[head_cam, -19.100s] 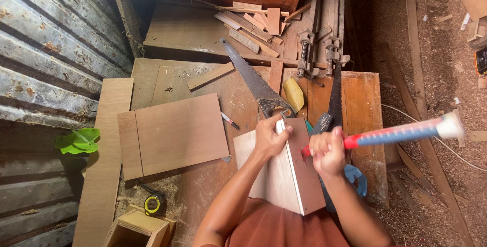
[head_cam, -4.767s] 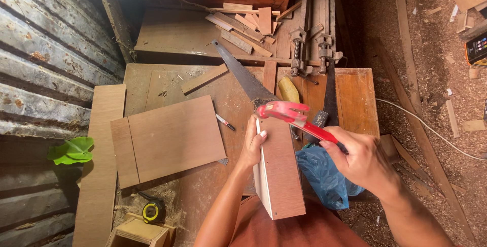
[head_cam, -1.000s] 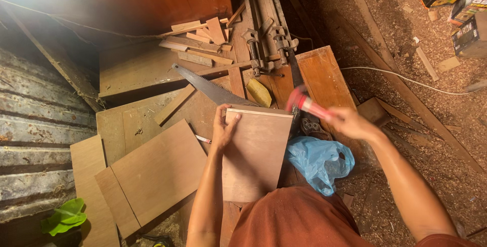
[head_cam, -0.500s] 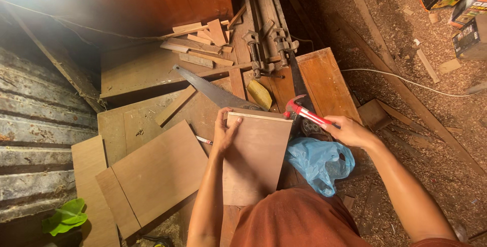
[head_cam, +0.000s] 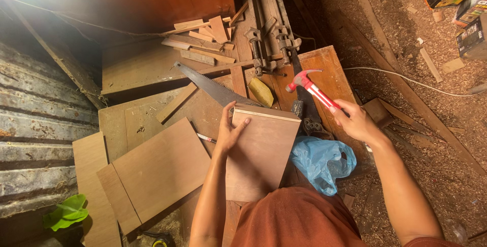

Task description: The person hammers nails into a small wooden box using a hammer, then flips the box and continues hammering. They place the box down, pick up a larger wooden panel, and use a clamp to secure it on the workbench.

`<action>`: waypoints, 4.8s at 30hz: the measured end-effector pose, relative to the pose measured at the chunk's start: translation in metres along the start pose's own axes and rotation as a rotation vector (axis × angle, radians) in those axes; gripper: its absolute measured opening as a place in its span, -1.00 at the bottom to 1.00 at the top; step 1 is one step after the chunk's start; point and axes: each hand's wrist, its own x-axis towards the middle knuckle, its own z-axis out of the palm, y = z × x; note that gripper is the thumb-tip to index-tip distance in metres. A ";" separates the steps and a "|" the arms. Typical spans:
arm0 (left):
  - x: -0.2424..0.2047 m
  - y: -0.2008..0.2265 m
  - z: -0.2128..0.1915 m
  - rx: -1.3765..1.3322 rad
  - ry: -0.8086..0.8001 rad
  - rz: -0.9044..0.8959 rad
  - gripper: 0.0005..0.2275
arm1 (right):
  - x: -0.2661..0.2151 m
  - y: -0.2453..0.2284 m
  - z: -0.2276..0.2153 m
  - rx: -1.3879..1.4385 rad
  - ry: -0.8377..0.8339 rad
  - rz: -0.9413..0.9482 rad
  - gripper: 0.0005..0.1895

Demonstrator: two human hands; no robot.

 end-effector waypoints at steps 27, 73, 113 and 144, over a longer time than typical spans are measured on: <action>-0.015 -0.002 0.005 -0.021 -0.070 0.198 -0.81 | -0.067 -0.122 -0.011 -0.163 0.035 -0.722 -0.67; -0.033 -0.057 0.010 -0.016 0.291 0.423 -0.70 | -0.124 -0.091 -0.038 -0.227 0.221 -0.679 -0.67; -0.031 0.006 0.002 0.243 0.481 0.287 -0.73 | -0.111 0.003 0.005 0.025 0.453 -0.327 -0.68; 0.086 -0.125 0.147 1.192 0.392 0.417 -0.38 | 0.080 0.229 0.095 0.116 0.424 -0.207 -0.59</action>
